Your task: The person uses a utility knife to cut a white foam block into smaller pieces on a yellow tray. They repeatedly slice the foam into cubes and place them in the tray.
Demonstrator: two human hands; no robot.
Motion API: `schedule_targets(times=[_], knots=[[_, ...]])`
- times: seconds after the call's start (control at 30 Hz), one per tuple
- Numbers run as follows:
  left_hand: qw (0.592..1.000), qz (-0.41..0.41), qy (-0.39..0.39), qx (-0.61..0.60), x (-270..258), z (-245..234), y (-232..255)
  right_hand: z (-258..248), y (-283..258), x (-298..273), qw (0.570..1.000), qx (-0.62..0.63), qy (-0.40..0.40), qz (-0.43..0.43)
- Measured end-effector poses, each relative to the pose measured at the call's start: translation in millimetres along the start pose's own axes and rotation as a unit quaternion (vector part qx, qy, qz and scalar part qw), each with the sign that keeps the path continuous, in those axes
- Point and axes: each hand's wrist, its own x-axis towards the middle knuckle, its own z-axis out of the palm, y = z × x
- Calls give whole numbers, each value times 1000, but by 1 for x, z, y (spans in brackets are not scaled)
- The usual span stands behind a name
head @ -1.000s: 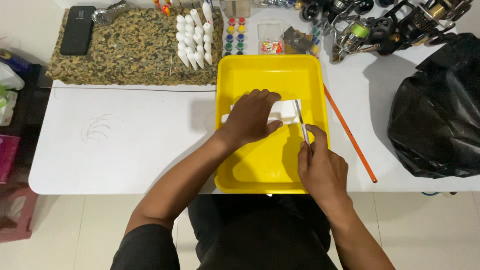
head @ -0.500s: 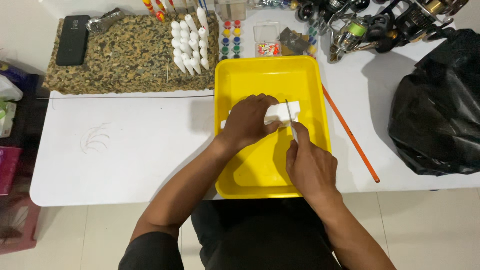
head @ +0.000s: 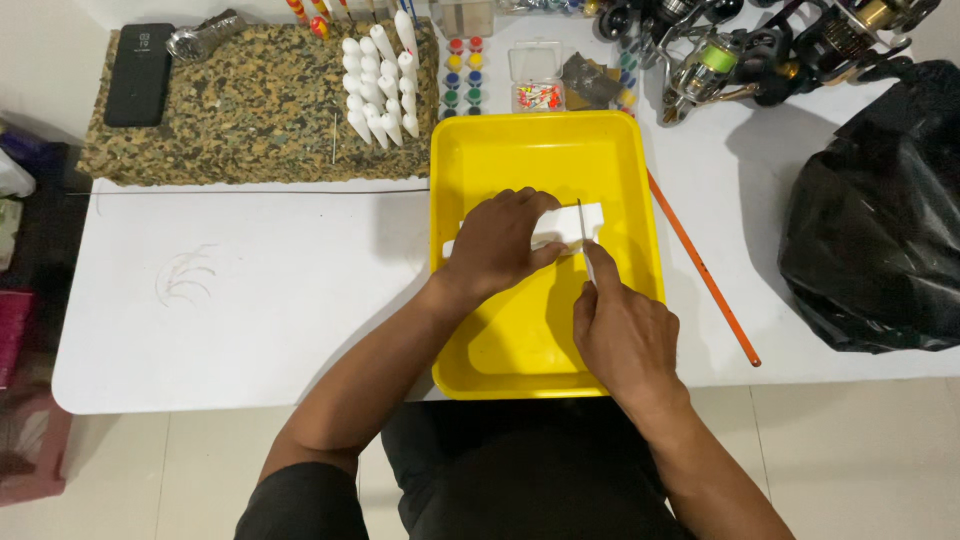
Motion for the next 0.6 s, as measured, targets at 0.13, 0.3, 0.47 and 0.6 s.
schedule_targets(times=[0.13,0.3,0.47,0.6], knots=[[1000,-4,5,5,-2,-1,1,-1,2,2,1000,-3,-2,-1],[1000,-4,-19,-1,-2,-4,-1,-1,4,3,1000,8,-3,5],[1000,-5,-27,-4,-2,-4,-2,-3,6,1,1000,28,10,0],[1000,-2,-30,2,-1,-1,-4,-5,6,0,999,41,16,-2]])
